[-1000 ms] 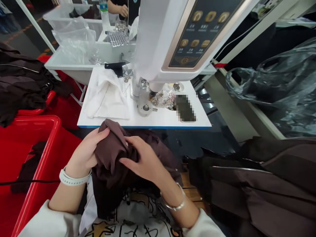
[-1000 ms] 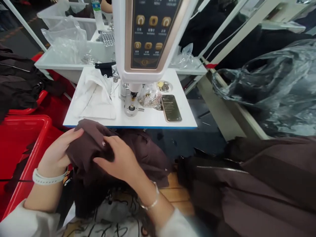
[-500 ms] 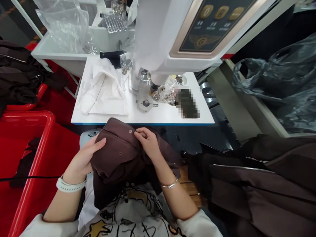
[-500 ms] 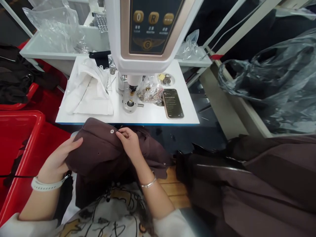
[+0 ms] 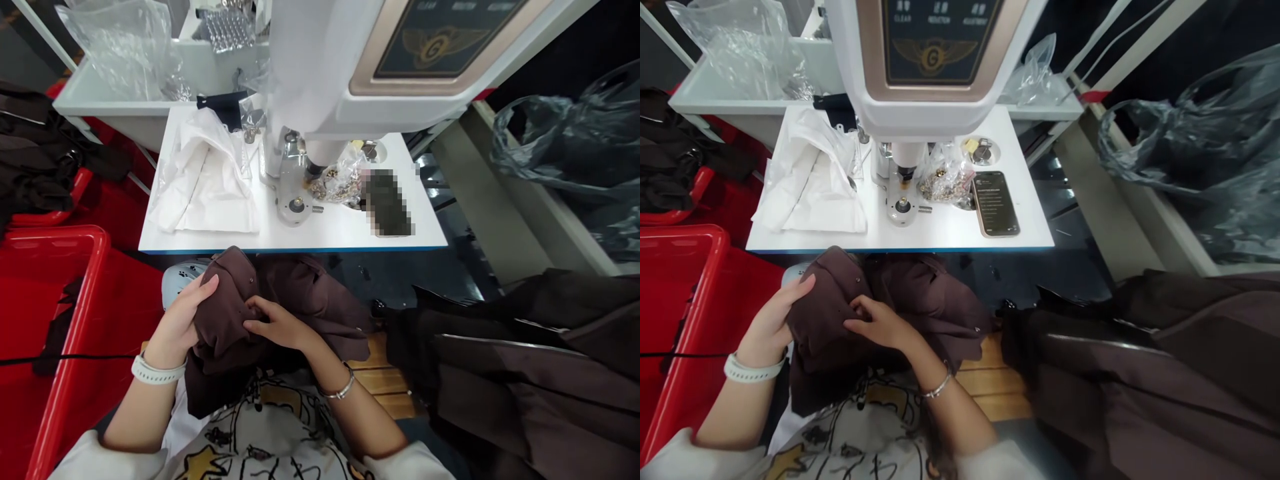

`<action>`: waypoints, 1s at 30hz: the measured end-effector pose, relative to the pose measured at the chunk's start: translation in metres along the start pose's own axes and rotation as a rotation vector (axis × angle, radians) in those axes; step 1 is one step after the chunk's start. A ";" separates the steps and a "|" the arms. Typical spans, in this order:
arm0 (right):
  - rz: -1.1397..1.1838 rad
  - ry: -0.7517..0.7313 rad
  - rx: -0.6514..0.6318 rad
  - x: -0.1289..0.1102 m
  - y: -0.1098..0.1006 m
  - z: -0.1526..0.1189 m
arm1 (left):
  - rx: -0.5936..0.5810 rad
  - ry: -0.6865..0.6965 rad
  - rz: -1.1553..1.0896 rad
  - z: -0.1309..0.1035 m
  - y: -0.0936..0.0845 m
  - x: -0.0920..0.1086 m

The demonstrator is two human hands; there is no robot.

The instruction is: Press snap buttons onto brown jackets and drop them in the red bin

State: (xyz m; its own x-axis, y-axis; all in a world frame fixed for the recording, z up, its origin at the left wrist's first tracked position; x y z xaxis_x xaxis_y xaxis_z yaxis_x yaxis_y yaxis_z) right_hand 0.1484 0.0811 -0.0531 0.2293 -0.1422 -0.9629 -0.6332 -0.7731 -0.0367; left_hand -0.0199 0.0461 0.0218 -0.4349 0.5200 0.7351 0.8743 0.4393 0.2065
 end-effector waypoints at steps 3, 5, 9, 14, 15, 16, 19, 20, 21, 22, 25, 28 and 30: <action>0.256 -0.012 0.028 -0.005 -0.015 -0.007 | 0.006 0.085 0.236 0.003 -0.003 0.002; 0.366 -0.041 0.135 -0.015 -0.028 -0.014 | 0.053 0.222 0.554 0.004 -0.002 0.005; 0.349 -0.104 0.171 -0.047 -0.054 -0.027 | 0.190 0.747 1.020 0.005 0.022 0.020; 0.175 -0.149 0.158 -0.076 -0.081 -0.028 | -0.354 1.032 1.263 0.021 0.068 0.043; 0.152 -0.146 0.182 -0.078 -0.086 -0.025 | -0.418 1.022 1.288 0.027 0.073 0.047; 0.153 -0.135 0.211 -0.078 -0.091 -0.022 | -0.447 1.009 1.283 0.033 0.077 0.050; 0.228 -0.084 0.281 -0.073 -0.105 -0.008 | -0.405 0.895 1.159 0.050 0.082 0.057; 0.245 -0.070 0.295 -0.072 -0.110 -0.002 | -0.375 0.841 1.109 0.054 0.084 0.059; 0.257 -0.059 0.303 -0.072 -0.116 0.004 | -0.342 0.789 1.060 0.059 0.086 0.061; 0.270 -0.051 0.311 -0.073 -0.121 0.010 | -0.314 0.748 1.011 0.063 0.089 0.064; 0.310 -0.043 0.312 -0.081 -0.138 0.026 | -0.282 0.687 0.830 0.074 0.099 0.074; 0.200 -0.077 0.275 -0.093 -0.154 0.038 | -0.339 0.575 0.694 0.088 0.105 0.083; 0.093 -0.097 0.265 -0.098 -0.160 0.043 | -0.433 0.458 0.655 0.099 0.107 0.087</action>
State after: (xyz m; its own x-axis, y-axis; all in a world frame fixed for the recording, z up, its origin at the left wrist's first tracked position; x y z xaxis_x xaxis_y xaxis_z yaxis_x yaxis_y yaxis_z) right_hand 0.1955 0.2458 0.0351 0.0980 -0.1355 -0.9859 -0.8221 -0.5694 -0.0034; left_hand 0.0147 0.2106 0.0436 0.2247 0.1859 0.9565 0.9612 -0.2036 -0.1862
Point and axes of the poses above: each hand's wrist, its own z-axis towards the middle knuckle, its own y-axis out of the palm, x = y × z, the point moved 1 cm from there along z, towards the middle knuckle, and after that the axes turned 5 degrees about x, right-handed, at the moved point
